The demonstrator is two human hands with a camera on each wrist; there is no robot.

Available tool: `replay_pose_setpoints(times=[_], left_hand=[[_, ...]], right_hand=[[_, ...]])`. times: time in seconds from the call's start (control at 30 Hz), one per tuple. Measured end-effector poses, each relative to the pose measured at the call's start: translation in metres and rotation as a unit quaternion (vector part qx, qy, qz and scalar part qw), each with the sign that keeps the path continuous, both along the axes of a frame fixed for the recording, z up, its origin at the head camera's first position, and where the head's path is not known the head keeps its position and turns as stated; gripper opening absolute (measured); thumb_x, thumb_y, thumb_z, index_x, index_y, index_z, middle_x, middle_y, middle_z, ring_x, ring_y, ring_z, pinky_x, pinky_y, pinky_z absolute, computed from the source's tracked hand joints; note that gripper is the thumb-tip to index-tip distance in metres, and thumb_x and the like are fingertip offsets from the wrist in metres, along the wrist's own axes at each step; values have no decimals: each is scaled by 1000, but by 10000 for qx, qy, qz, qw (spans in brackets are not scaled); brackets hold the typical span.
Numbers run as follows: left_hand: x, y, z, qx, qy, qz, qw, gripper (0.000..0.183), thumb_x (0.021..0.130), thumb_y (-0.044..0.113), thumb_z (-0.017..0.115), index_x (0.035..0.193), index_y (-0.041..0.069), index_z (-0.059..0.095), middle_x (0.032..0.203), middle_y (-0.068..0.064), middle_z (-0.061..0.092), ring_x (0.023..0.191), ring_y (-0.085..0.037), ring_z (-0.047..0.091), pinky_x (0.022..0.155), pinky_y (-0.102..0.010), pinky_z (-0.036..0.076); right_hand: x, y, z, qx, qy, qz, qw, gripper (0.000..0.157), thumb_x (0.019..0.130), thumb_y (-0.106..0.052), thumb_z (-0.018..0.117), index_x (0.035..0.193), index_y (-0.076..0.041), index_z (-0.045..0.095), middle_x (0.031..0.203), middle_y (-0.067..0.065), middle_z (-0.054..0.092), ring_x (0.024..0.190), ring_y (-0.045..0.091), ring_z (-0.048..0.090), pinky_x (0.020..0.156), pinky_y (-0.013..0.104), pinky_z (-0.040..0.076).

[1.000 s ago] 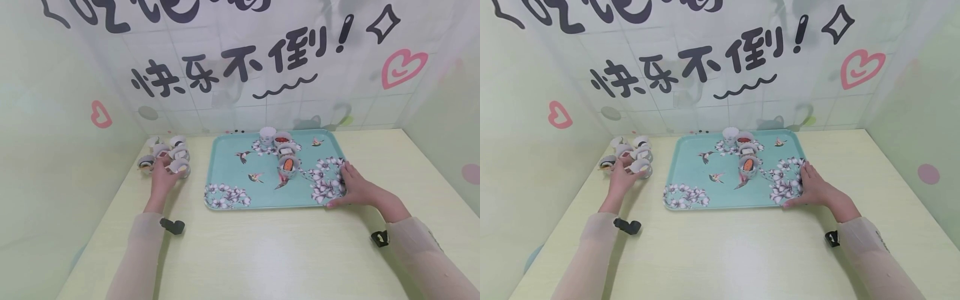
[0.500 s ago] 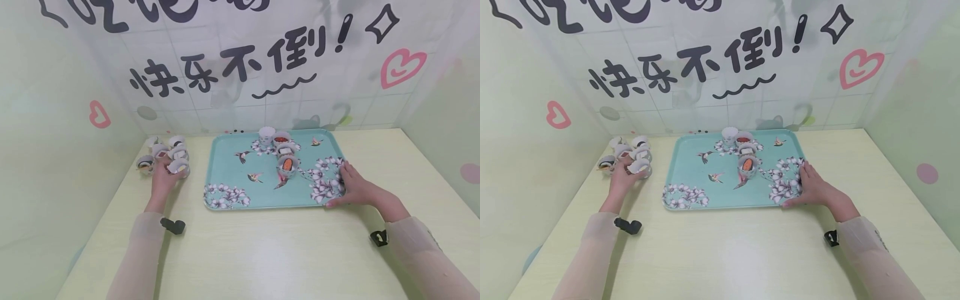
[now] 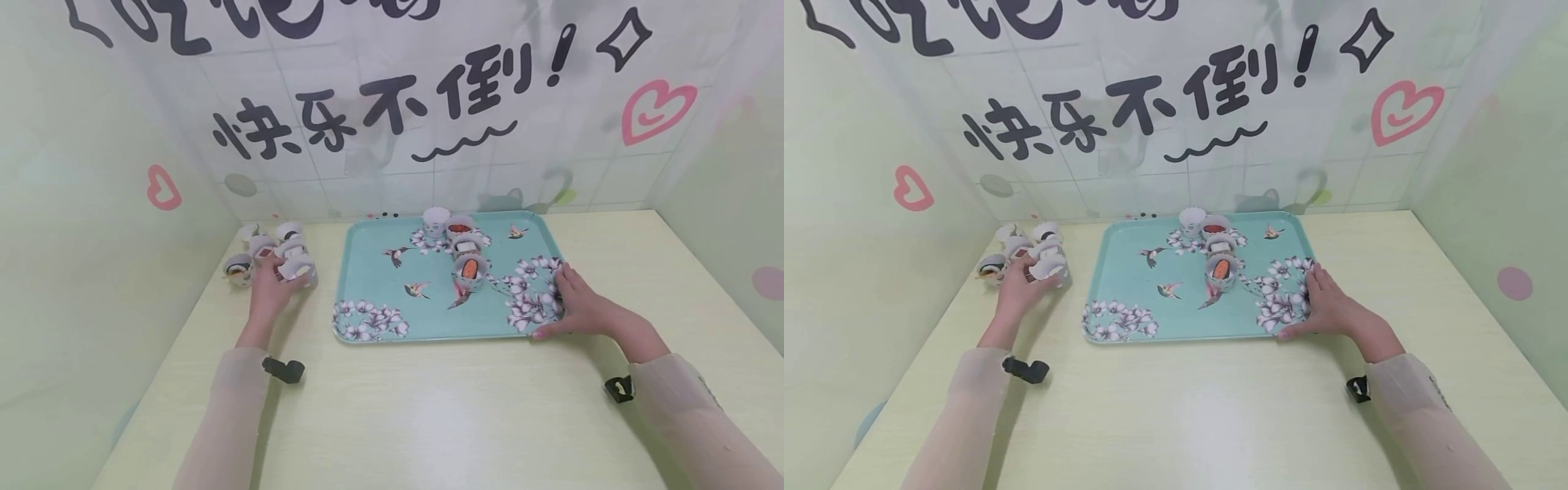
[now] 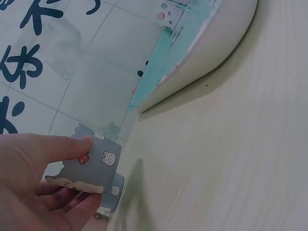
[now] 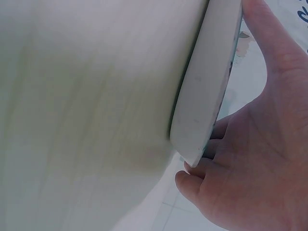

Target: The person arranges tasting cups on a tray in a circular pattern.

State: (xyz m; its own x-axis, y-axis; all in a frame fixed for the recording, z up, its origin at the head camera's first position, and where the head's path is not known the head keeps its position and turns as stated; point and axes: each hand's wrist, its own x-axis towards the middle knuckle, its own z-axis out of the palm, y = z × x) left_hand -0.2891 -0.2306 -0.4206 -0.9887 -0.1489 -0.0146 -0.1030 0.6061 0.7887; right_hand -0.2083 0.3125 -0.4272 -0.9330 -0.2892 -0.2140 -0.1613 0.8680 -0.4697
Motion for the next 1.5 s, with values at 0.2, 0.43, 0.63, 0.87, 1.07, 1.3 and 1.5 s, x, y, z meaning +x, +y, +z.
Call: replay_pose_setpoints(times=[0.2, 0.43, 0.63, 0.87, 1.07, 1.3, 1.5], left_hand=[[0, 9, 5, -28, -44, -164, 9999, 71, 91, 18, 72, 146, -6, 34, 148, -30, 43, 137, -44, 45, 114, -50, 42], [0, 24, 9, 71, -103, -381, 9992, 67, 91, 18, 72, 145, -2, 38, 148, -25, 46, 138, -42, 45, 115, -50, 41], [-1, 36, 12, 69, -132, -525, 9985, 68, 91, 19, 72, 146, -2, 37, 149, -25, 45, 140, -41, 43, 116, -49, 41], [-2, 52, 13, 98, -182, -716, 9972, 69, 90, 23, 74, 145, 0, 40, 147, -22, 46, 139, -40, 43, 116, -49, 40], [-2, 70, 14, 76, -257, -931, 9953, 69, 90, 23, 75, 145, 3, 39, 148, -21, 46, 139, -40, 44, 115, -50, 42], [2, 90, 17, 33, -267, -1241, 9919, 69, 90, 23, 75, 146, 5, 40, 149, -20, 47, 139, -39, 45, 113, -50, 44], [2, 108, 16, -113, -203, -1528, 9880, 67, 89, 24, 76, 144, 7, 42, 150, -18, 47, 138, -37, 46, 114, -50, 43]], right_hand=[[0, 1, -1, -13, 12, -6, 10000, 140, 67, -51, 87, 148, 23, 0, 154, 47, -9, 145, 60, -6, 117, 72, 12], [1, 1, -2, 5, -36, -30, 10000, 140, 68, -52, 87, 148, 22, 0, 155, 46, -10, 146, 59, -6, 116, 72, 13], [1, 0, -1, 33, -47, -42, 10000, 139, 68, -52, 87, 148, 22, 0, 155, 46, -10, 146, 59, -6, 117, 72, 13], [1, -1, 1, -3, 9, -1, 10000, 138, 68, -50, 87, 148, 23, 1, 154, 46, -9, 146, 60, -5, 117, 72, 13], [1, -1, 1, 33, 0, -16, 10000, 138, 68, -51, 87, 148, 22, 1, 154, 46, -8, 146, 59, -4, 117, 72, 14], [1, -1, 1, 49, -12, -16, 10000, 138, 68, -52, 87, 148, 22, 1, 154, 46, -9, 146, 60, -5, 117, 72, 13], [1, -1, 1, 28, -72, -50, 10000, 139, 68, -52, 87, 148, 22, 0, 155, 46, -10, 146, 59, -6, 117, 71, 12]])
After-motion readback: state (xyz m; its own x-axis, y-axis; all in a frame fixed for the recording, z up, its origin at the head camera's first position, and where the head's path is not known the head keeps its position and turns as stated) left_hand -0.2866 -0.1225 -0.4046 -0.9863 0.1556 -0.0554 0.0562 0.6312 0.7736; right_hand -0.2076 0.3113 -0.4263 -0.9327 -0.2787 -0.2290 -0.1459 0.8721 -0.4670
